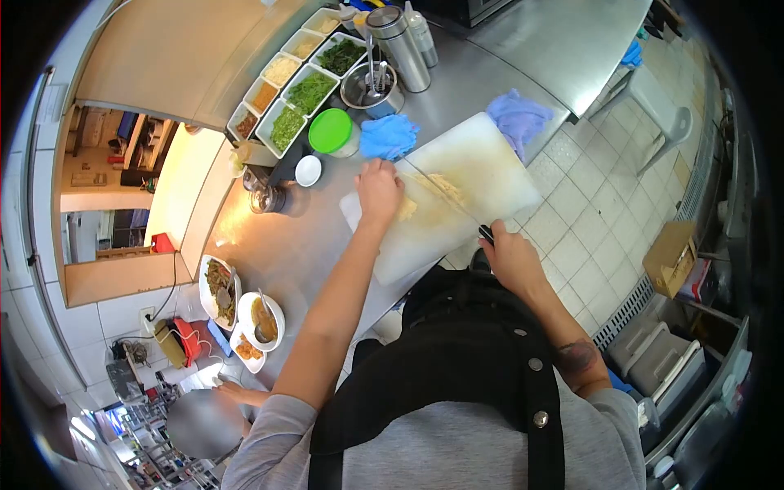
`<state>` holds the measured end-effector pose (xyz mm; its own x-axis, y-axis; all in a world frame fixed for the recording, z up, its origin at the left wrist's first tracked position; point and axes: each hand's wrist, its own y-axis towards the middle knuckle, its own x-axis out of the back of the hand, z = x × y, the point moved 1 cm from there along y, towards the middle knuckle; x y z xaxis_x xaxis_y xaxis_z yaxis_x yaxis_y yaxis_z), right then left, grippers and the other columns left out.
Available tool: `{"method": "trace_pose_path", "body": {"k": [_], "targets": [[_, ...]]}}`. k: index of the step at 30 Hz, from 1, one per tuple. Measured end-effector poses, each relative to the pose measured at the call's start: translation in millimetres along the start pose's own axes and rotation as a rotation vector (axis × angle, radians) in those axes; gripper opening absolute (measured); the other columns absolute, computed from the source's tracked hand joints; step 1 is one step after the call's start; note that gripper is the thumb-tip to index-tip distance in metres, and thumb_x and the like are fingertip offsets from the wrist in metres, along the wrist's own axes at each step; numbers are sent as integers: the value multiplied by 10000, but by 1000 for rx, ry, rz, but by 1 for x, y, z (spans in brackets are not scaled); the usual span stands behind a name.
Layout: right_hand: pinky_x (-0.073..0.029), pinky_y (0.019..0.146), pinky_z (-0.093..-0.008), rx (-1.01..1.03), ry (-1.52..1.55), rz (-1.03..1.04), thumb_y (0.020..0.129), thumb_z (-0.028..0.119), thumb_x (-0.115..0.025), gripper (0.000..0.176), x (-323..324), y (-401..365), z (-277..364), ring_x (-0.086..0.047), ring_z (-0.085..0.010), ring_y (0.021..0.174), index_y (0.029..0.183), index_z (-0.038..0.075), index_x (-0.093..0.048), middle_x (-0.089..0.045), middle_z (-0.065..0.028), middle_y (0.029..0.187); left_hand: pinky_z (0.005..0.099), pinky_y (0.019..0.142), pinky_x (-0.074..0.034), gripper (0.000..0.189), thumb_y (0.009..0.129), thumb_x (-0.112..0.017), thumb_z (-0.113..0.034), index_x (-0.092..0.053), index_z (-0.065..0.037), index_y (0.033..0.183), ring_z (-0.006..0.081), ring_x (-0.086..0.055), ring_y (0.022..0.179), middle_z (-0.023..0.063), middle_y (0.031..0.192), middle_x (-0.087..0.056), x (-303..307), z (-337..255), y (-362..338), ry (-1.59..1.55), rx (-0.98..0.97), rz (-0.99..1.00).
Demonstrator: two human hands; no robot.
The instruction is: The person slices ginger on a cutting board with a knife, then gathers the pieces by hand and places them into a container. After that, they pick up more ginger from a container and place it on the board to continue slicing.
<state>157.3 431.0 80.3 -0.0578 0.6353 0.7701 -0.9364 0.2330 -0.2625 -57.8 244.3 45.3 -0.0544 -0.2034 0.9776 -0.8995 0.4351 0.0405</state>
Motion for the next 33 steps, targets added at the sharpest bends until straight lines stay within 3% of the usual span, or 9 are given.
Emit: {"method": "trace_pose_path", "body": {"k": [4, 7, 13, 16, 19, 22, 25, 33], "targets": [[-533, 617, -551, -3, -16, -34, 950, 251, -620, 274, 3, -5, -1, -666, -464, 688, 1003, 9, -504, -666, -263, 737, 478, 909, -415, 161, 758, -700, -165, -733, -50, 867, 291, -553, 1102, 111, 1085, -642, 1, -3, 14, 165, -20, 190], [-538, 609, -538, -19, -44, -63, 939, 244, -633, 268, 5, -6, 1, -674, -446, 685, 994, 13, -507, -669, -251, 734, 485, 848, -456, 194, 761, -695, -199, -731, -43, 872, 307, -604, 1018, 131, 1020, -663, -1, -9, 9, 184, -72, 165], [-546, 594, -510, -4, -88, -137, 918, 229, -649, 259, 2, -4, -2, -680, -421, 677, 988, 20, -514, -674, -207, 782, 524, 696, -496, 138, 803, -625, -96, -704, -16, 884, 371, -650, 751, 184, 842, -662, 7, -61, -33, -636, 44, 182], [-549, 590, -499, 7, -112, -149, 909, 222, -656, 255, 3, 0, -1, -682, -412, 680, 985, 21, -518, -672, -193, 809, 507, 836, -486, 166, 821, -621, -73, -698, -32, 963, 339, -661, 923, 162, 997, -685, 34, -86, -52, -538, 86, 77], [-549, 598, -489, 24, -122, -155, 890, 212, -678, 258, 3, 1, 0, -687, -398, 697, 986, 29, -523, -674, -182, 832, 589, 1023, -372, 232, 856, -658, -162, -697, -88, 1073, 343, -528, 1260, 143, 1308, -599, 47, -100, -69, -352, -122, 86], [-543, 615, -482, 35, -132, -158, 863, 200, -707, 267, 1, 4, 4, -687, -386, 725, 990, 42, -533, -677, -164, 853, 746, 1085, -156, 323, 897, -659, -310, -699, -191, 1195, 379, -211, 1487, 74, 1565, -368, 40, -105, -75, -165, -435, 114], [-545, 622, -478, 47, -140, -164, 851, 201, -721, 271, 2, 3, 5, -689, -379, 730, 991, 45, -549, -678, -154, 865, 842, 1030, -50, 383, 928, -612, -420, -664, -293, 1286, 425, -45, 1516, 20, 1638, -236, 25, -97, -75, -145, -477, 178], [-557, 644, -459, 24, -153, -132, 840, 202, -731, 262, 31, -18, -6, -694, -359, 749, 984, 53, -571, -669, -146, 849, 844, 1036, -22, 458, 949, -565, -459, -564, -365, 1398, 428, -7, 1519, -19, 1664, -168, 15, -57, -50, 24, -483, 178]]}}
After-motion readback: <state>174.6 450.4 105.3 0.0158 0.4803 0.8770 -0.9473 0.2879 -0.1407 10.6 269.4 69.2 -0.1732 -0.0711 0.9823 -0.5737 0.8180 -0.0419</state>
